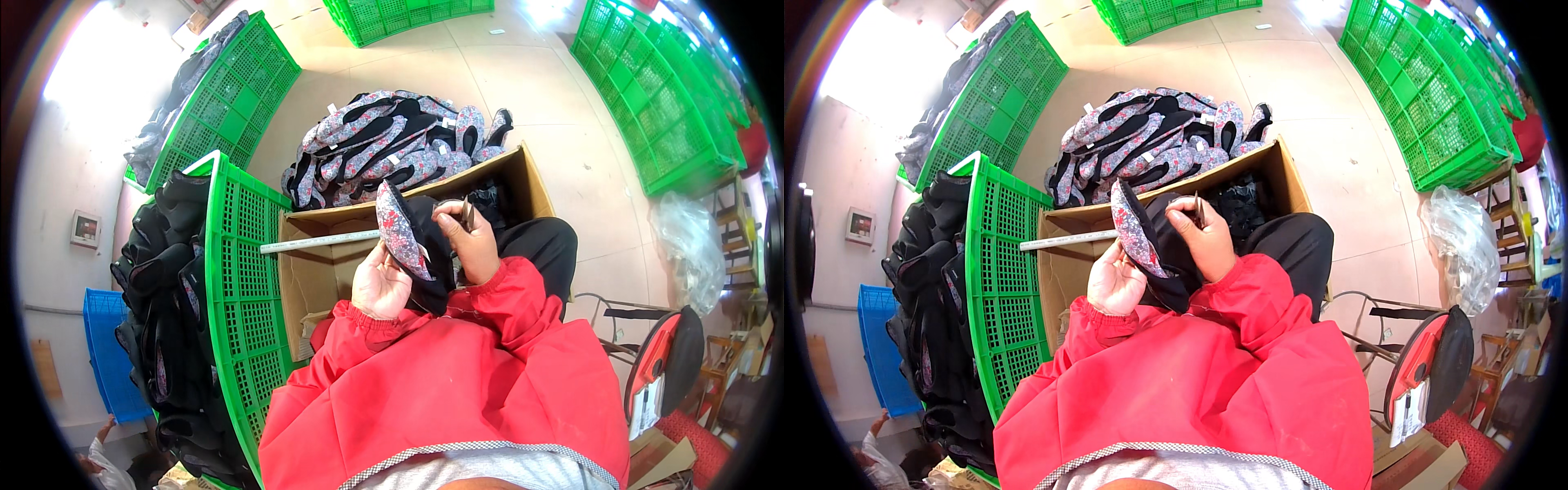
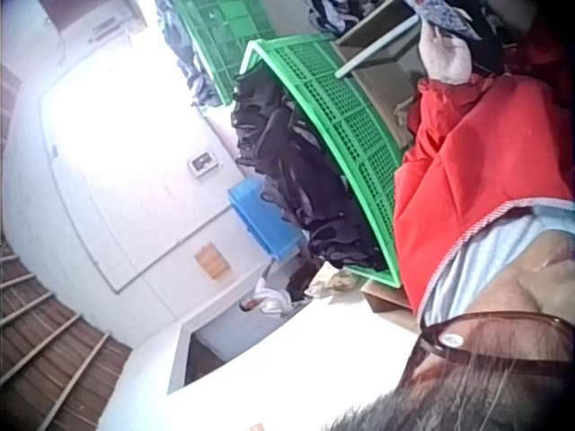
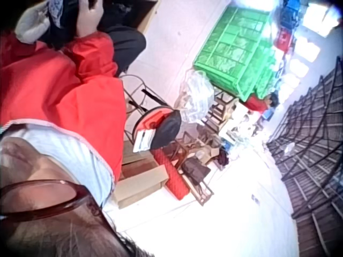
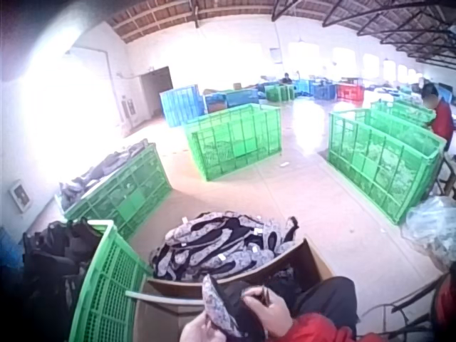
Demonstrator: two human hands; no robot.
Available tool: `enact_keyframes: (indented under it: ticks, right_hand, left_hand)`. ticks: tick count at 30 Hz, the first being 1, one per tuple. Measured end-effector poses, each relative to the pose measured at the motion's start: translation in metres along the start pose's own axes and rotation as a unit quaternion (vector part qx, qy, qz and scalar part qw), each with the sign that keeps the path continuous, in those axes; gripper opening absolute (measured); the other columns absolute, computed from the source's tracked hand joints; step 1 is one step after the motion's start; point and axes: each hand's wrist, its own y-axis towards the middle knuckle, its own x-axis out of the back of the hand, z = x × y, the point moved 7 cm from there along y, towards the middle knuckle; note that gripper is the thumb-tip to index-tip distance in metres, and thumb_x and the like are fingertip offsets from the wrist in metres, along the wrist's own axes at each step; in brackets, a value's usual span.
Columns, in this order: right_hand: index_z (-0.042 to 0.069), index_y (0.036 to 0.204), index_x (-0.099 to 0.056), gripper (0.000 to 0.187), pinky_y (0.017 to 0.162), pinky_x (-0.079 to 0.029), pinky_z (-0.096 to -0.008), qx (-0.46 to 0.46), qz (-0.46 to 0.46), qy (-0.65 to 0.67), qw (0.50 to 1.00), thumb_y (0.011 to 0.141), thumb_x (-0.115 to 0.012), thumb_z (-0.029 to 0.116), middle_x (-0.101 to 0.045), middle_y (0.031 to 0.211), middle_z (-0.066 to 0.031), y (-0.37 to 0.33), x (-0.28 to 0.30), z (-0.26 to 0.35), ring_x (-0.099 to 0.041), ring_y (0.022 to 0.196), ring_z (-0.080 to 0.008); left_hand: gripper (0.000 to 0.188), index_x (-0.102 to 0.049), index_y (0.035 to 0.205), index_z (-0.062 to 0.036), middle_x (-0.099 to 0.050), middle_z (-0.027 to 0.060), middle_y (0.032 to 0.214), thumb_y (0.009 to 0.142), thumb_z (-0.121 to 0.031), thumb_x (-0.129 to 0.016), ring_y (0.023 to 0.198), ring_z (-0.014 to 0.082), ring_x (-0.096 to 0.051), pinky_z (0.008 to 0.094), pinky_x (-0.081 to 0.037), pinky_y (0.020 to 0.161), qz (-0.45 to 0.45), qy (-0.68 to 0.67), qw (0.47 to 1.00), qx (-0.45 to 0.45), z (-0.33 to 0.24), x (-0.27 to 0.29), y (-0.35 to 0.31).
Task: The person sits on the floor and uses small scissors to trim loose threads and tags from the edges of black slippers. They handle each slipper individually, picking it from a cardboard box, trimming it, and placing it into a green plastic crate.
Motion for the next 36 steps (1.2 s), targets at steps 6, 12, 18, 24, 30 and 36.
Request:
enact_keyframes:
  ticks: [6, 12, 18, 24, 30, 36]
  right_hand:
    - [0.003, 0.096, -0.062, 0.012, 0.075, -0.045, -0.022, 0.045, 0.018, -0.088, 0.995, 0.089, -0.069, 0.008, -0.06, 0.092, 0.0, -0.005, -0.016, 0.005, -0.055, 0.083, -0.0068]
    - [0.004, 0.081, -0.063, 0.018, 0.053, -0.034, -0.0205, -0.066, -0.08, 0.022, 0.994, 0.095, -0.06, 0.014, -0.061, 0.083, -0.0024, 0.001, 0.006, 0.013, -0.044, 0.058, -0.0032]
    - [0.003, 0.125, -0.052, 0.048, 0.045, -0.031, -0.0159, 0.073, 0.068, 0.054, 0.994, 0.097, -0.054, 0.042, -0.062, 0.12, -0.0133, 0.012, -0.01, 0.044, -0.064, 0.087, -0.0095]
    - [-0.005, 0.128, -0.052, 0.06, 0.071, -0.045, -0.0177, 0.027, 0.108, -0.057, 0.992, 0.088, -0.071, 0.036, -0.06, 0.119, -0.0086, 0.005, -0.016, 0.051, -0.059, 0.089, -0.0091]
    - [-0.006, 0.125, -0.054, 0.043, 0.096, -0.045, -0.0307, -0.001, 0.087, -0.008, 0.996, 0.091, -0.068, 0.018, -0.058, 0.121, -0.0116, 0.006, -0.006, 0.031, -0.057, 0.108, -0.0173]
    - [-0.005, 0.123, -0.055, 0.041, 0.097, -0.043, -0.0309, 0.115, 0.028, -0.134, 0.984, 0.089, -0.069, 0.014, -0.059, 0.118, -0.01, -0.007, 0.013, 0.058, -0.056, 0.107, -0.0181]
  left_hand:
    - [0.03, -0.057, 0.115, 0.0007, -0.065, 0.0131, 0.108, 0.104, -0.019, -0.037, 0.099, 0.0283, -0.061, 0.0423, -0.05, 0.093, -0.029, -0.017, 0.999, 0.001, 0.001, 0.005, 0.0]
    - [0.034, -0.059, 0.113, -0.001, -0.068, 0.0116, 0.103, 0.104, -0.027, -0.04, 0.099, 0.0272, -0.063, 0.0449, -0.048, 0.094, 0.066, -0.013, 0.998, 0.02, 0.008, -0.042, -0.018]
    - [0.029, -0.053, 0.124, -0.0024, -0.064, 0.0058, 0.117, 0.101, -0.019, -0.05, 0.103, 0.0172, -0.063, 0.0326, -0.049, 0.093, 0.126, 0.153, 0.944, -0.266, -0.029, -0.07, -0.038]
    - [0.014, -0.053, 0.111, 0.0003, -0.061, 0.0021, 0.102, 0.098, -0.007, -0.053, 0.094, 0.0063, -0.056, 0.025, -0.048, 0.081, 0.043, 0.455, 0.8, -0.39, -0.032, -0.027, -0.017]
    - [0.014, -0.056, 0.106, -0.0004, -0.055, 0.0064, 0.095, 0.095, -0.01, -0.056, 0.088, 0.0146, -0.055, 0.0299, -0.046, 0.079, 0.003, 0.556, 0.68, -0.477, -0.029, -0.05, -0.02]
    - [0.022, -0.059, 0.108, -0.0011, -0.052, 0.0081, 0.095, 0.099, -0.019, -0.05, 0.096, 0.0193, -0.049, 0.0314, -0.039, 0.089, 0.023, 0.528, 0.731, -0.432, -0.006, -0.063, 0.017]
